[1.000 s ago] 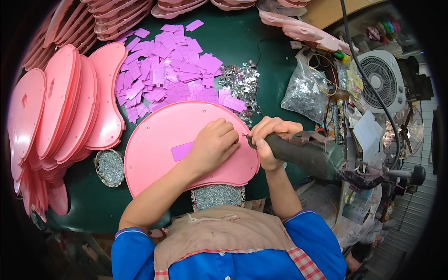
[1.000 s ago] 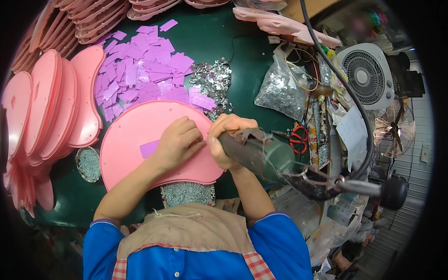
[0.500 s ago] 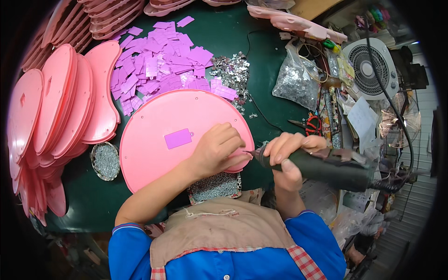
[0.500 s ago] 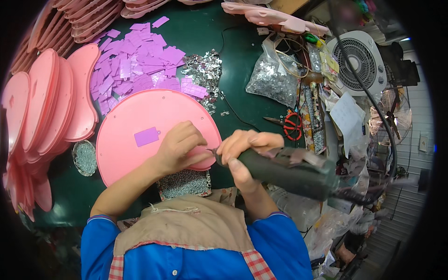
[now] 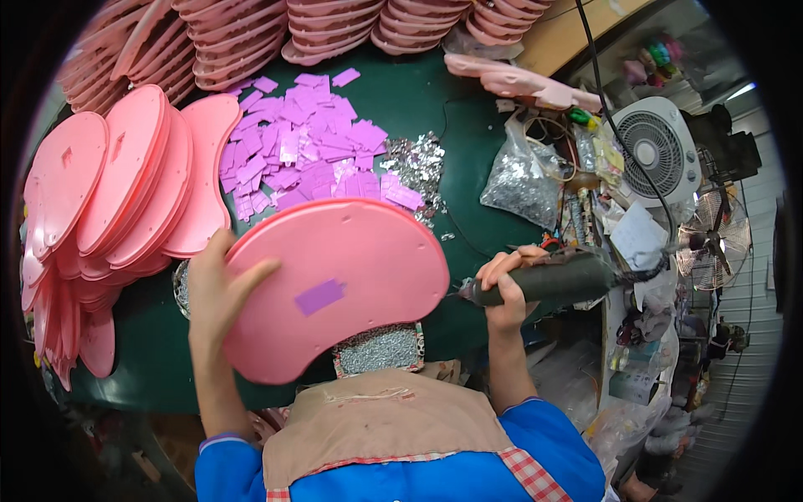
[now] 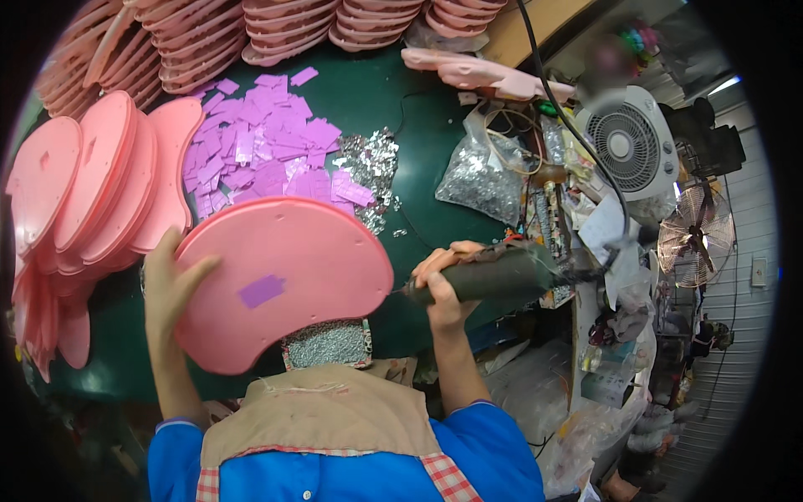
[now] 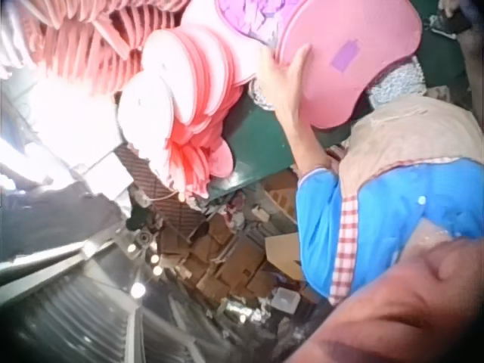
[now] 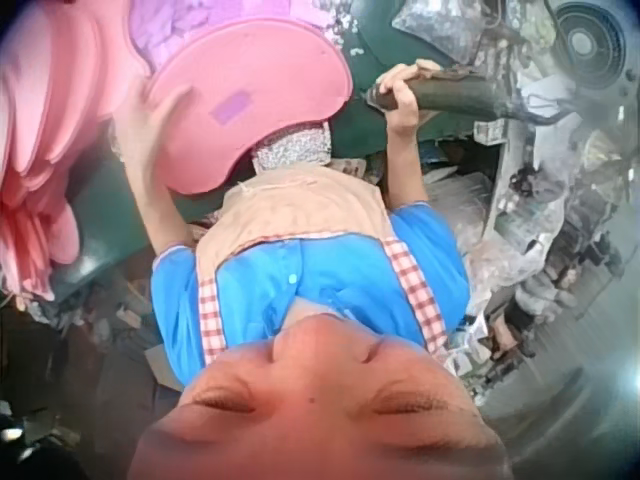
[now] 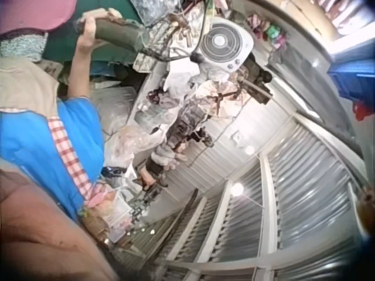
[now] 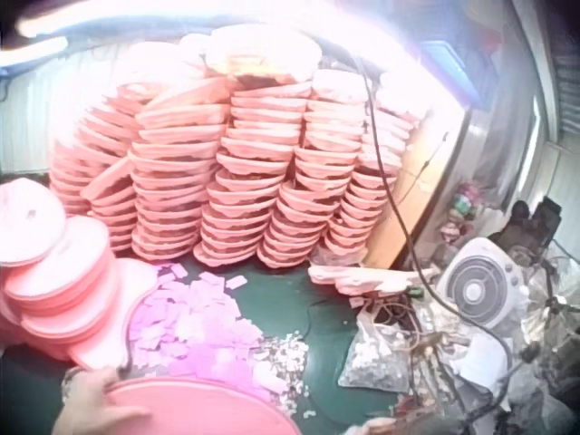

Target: The person repeatedly assembles pink plastic toy parts by inserting small components into slots and using a handheld tool to secure them. They handle multiple parts one at a time, flip them over, and place finished units into a cardboard box.

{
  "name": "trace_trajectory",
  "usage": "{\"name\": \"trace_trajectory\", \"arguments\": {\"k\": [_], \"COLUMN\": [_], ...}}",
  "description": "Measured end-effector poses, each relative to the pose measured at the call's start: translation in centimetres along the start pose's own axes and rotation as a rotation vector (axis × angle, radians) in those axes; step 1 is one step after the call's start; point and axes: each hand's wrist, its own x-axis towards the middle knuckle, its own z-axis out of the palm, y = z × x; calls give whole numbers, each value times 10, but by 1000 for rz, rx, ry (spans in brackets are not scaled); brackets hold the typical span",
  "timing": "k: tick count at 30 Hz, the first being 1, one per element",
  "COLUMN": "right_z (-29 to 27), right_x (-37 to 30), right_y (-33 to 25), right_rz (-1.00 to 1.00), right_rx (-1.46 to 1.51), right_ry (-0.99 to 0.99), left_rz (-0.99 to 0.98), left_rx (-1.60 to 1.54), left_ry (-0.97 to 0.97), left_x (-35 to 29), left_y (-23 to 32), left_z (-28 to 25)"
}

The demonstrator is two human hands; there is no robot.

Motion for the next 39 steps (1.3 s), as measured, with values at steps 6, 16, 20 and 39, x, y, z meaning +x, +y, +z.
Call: {"name": "trace_trajectory", "arguments": {"k": [6, 16, 20, 39], "right_z": [-110, -179, -87, -247], "right_x": [58, 115, 134, 416], "right_y": [39, 33, 29, 54], "right_rz": [-101, -357, -631, -155], "right_rx": [-528, -967, -903, -1851], "right_ry": [168, 633, 283, -430], "left_rz": [-293, -1026, -704, 174], "left_rx": [-606, 291, 715, 633], "left_ry": [-123, 54, 694, 895], "left_x": [-149, -433, -463, -1], "left_y": [-154, -365, -433, -194], "left_z": [-127, -125, 51, -224]}}
